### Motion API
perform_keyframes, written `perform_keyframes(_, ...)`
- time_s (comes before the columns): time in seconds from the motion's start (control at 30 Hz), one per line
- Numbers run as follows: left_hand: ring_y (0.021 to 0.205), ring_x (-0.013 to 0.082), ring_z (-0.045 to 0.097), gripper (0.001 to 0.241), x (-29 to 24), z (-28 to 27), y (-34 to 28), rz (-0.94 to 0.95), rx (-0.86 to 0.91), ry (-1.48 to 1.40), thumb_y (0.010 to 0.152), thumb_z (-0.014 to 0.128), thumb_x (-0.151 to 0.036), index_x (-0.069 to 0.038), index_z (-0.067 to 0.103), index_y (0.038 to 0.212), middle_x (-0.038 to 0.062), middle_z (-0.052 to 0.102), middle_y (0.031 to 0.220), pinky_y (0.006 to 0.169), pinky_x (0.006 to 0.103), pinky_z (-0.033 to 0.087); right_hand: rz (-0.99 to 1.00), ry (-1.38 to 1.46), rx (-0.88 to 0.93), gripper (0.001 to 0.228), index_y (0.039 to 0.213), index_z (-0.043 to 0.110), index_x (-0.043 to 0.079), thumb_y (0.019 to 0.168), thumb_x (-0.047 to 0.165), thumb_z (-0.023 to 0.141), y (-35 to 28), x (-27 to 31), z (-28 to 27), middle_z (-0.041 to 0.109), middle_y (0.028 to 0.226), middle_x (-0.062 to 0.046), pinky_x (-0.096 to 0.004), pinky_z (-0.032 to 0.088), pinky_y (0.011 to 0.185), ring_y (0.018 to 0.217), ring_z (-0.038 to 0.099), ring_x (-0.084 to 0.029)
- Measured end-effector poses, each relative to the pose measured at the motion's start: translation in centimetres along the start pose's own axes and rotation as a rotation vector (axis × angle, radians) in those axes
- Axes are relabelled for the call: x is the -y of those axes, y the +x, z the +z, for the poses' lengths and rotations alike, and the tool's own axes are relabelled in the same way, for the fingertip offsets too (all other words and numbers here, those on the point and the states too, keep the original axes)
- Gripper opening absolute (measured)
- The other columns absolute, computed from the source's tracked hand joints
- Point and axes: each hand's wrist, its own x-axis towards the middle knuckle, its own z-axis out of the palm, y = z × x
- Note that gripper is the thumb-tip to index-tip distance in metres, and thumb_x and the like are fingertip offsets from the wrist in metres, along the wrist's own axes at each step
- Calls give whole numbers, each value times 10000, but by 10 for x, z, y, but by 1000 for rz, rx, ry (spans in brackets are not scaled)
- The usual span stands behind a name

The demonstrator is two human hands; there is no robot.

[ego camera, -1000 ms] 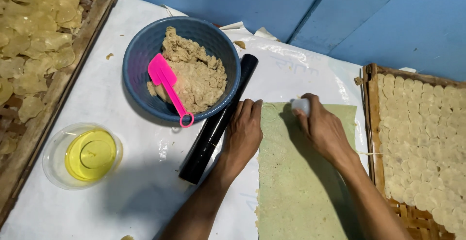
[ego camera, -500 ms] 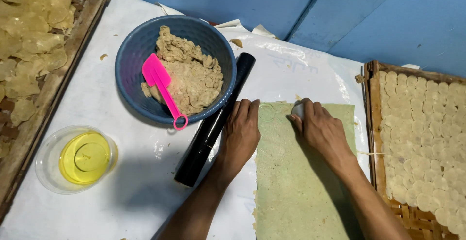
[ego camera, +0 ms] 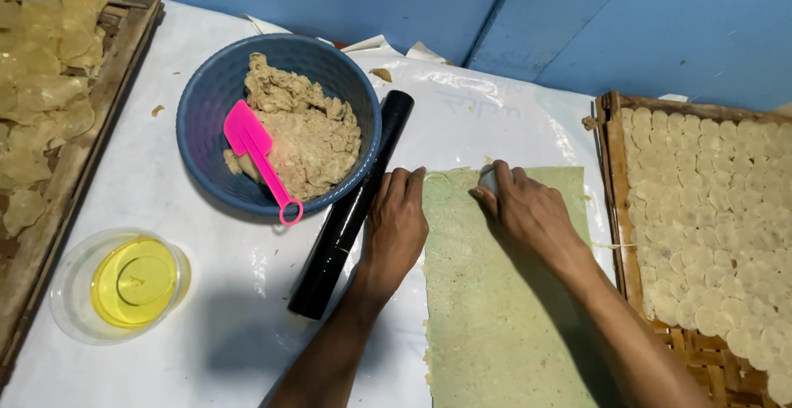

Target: The person is rolling out dough and cutting it into circular shapes to prepare crackers.

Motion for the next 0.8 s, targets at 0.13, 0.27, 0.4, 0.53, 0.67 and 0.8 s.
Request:
perform_keyframes(0.13, 812, 248, 587, 331, -1, -3, 1, 4, -17, -28, 863, 598, 33, -9, 672, 1183, 80, 575, 926, 734, 369, 438, 63, 253, -8, 424, 1331, 430, 112, 1063, 433, 361, -7, -27, 2, 701, 986, -271, -655, 550, 766, 912, 722, -537)
perform_keyframes(0.27, 818, 254, 588, 334, 1, 0, -1, -3, -12, -29, 861, 603, 23, -14, 672, 1185, 82, 579, 931, 737, 373, 438, 160, 297, -136, 431, 1389, 407, 71, 1071, 361, 431, -20, -50, 14, 665, 1081, -315, -653, 553, 786, 962, 697, -546)
perform_keyframes(0.4, 817, 253, 584, 337, 2, 5, -2, -1, -2, -32, 854, 603, 38, -9, 677, 1179, 86, 581, 935, 734, 368, 430, 163, 234, -107, 494, 1442, 424, 52, 1071, 378, 447, -25, -41, 5, 659, 1104, -263, -600, 587, 771, 994, 709, -467)
perform_keyframes(0.53, 818, 253, 587, 336, -2, -3, 1, -8, 0, -32, 859, 599, 47, -5, 677, 1182, 89, 586, 940, 732, 370, 430, 112, 169, -112, 530, 1465, 407, 78, 1049, 401, 465, -14, -50, 16, 636, 1135, -239, -611, 578, 787, 1042, 687, -463)
perform_keyframes(0.67, 816, 249, 586, 325, -1, -1, 1, -6, 2, -14, 869, 611, 30, -16, 677, 1184, 82, 580, 935, 736, 371, 432, 99, 21, -73, 493, 1389, 442, 104, 1070, 471, 363, -4, -46, 21, 630, 1022, -163, -558, 594, 759, 977, 713, -386)
perform_keyframes(0.8, 816, 249, 585, 317, -2, -1, 2, -2, -6, -24, 890, 599, 27, -19, 677, 1193, 80, 577, 932, 741, 363, 439, 161, -108, -72, 525, 1240, 465, 79, 1105, 539, 251, -3, -25, 11, 646, 906, -155, -539, 594, 718, 833, 751, -401)
